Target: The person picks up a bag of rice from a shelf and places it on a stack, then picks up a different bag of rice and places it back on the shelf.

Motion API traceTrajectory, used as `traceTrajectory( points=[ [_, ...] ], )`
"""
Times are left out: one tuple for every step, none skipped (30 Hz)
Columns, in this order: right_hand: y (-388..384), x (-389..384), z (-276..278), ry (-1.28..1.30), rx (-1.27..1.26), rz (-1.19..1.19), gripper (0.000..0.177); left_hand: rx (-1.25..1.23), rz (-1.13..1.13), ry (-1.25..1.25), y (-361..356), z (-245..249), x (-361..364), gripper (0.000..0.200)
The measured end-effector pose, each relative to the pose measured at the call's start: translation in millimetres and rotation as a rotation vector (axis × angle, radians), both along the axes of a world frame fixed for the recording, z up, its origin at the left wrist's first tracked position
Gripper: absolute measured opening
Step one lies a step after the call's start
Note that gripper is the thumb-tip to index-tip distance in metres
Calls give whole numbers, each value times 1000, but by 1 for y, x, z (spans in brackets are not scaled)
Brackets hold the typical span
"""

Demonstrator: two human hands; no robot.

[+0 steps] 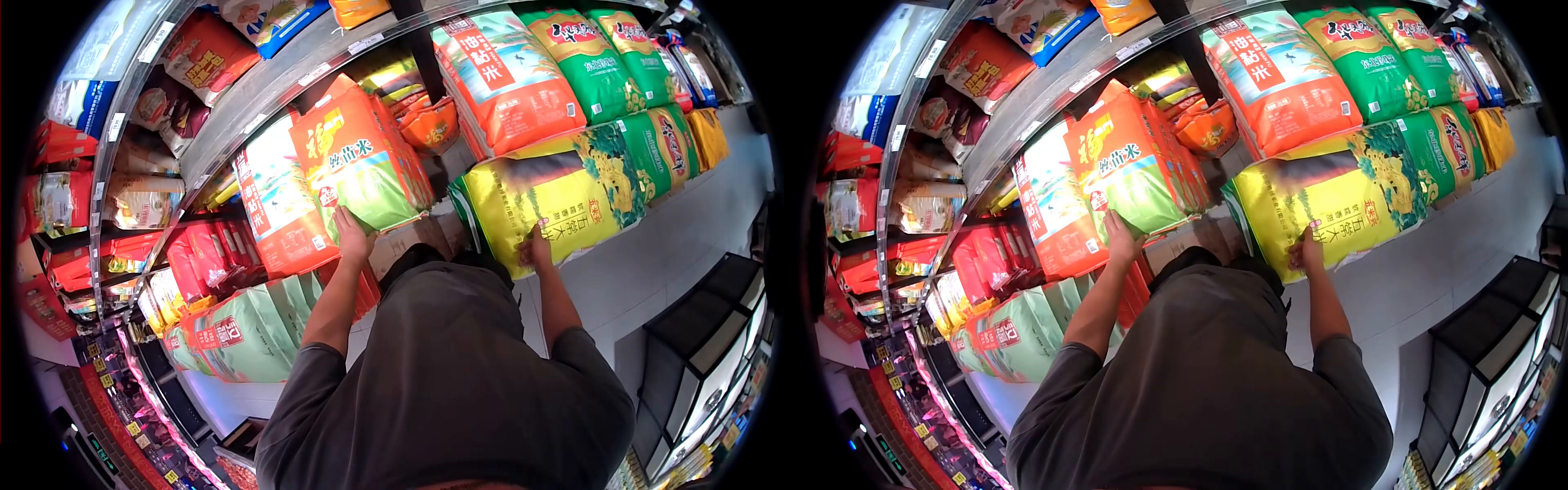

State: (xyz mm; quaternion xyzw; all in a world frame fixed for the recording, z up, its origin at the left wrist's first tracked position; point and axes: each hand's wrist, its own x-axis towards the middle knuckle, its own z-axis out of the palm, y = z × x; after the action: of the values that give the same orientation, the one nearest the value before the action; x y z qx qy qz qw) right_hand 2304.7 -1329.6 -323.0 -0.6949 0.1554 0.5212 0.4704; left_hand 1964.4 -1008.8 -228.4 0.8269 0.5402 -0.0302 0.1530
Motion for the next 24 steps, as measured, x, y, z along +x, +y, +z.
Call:
traceTrajectory(
  points=[
    [0, 1, -1, -7, -10, 7, 80, -33, 1, 38, 1, 2, 1, 112],
    [0, 1, -1, -15, -20, 13, 80, -66, 0, 74, 3, 4, 3, 112],
    [1, 2, -1, -16, -16, 15, 80, -62, 2, 73, 5, 6, 4, 112],
    [0, 3, 0, -17, -31, 39, 81, -76, 3, 111, 5, 7, 5, 113],
    [2, 3, 2, -18, -44, 64, 81, -89, 4, 150, 5, 8, 5, 114],
    [3, 3, 5, -18, -39, 68, 81, -85, 9, 149, 6, 7, 4, 114],
    [3, 3, 8, 0, -27, 41, 81, -72, 1, 149, 6, 5, 3, 113],
    [4, 2, 10, 20, -18, 14, 81, -61, -7, 150, 6, 4, 2, 113],
    [5, 2, 6, 21, -16, 18, 81, -59, -3, 152, 6, 3, 1, 113],
    [3, 2, 1, 4, -21, 23, 82, -50, 0, 138, 5, 2, 0, 113],
    [2, 1, 2, -14, -28, 27, 82, -42, 1, 125, 4, 0, -1, 113],
    [2, 1, 2, -13, -31, 27, 82, -45, 0, 126, 3, -2, -2, 113],
    [2, 1, 2, -15, -37, 25, 82, -27, 8, 130, 2, -3, -2, 112],
    [3, 1, 3, -21, -42, 23, 82, -9, 16, 131, 1, -4, 0, 112],
    [3, 0, 5, -25, -43, 21, 82, -10, 14, 126, -1, -3, 0, 112],
    [4, -1, 7, -49, -47, 21, 82, -23, 38, 110, -2, -3, 1, 111],
    [4, -2, 6, -72, -49, 20, 82, -34, 62, 94, -3, -2, 1, 111],
    [4, -1, 4, -76, -45, 17, 82, -30, 59, 89, -3, -5, 0, 111],
    [4, -2, 1, -69, -37, 4, 82, -3, 59, 72, -5, -9, -2, 110],
    [4, -3, 1, -62, -30, -7, 82, 22, 61, 57, -7, -10, -3, 109],
    [3, -2, 2, -65, -29, -8, 82, 23, 60, 53, -8, -10, -4, 109],
    [3, -1, 2, -60, -28, -6, 81, 19, 70, 44, -9, -11, -4, 108],
    [4, 0, 3, -55, -27, -3, 81, 17, 81, 34, -10, -11, -4, 108],
    [3, 1, 2, -60, -24, -2, 81, 19, 82, 29, -11, -11, -4, 108]
  ],
)
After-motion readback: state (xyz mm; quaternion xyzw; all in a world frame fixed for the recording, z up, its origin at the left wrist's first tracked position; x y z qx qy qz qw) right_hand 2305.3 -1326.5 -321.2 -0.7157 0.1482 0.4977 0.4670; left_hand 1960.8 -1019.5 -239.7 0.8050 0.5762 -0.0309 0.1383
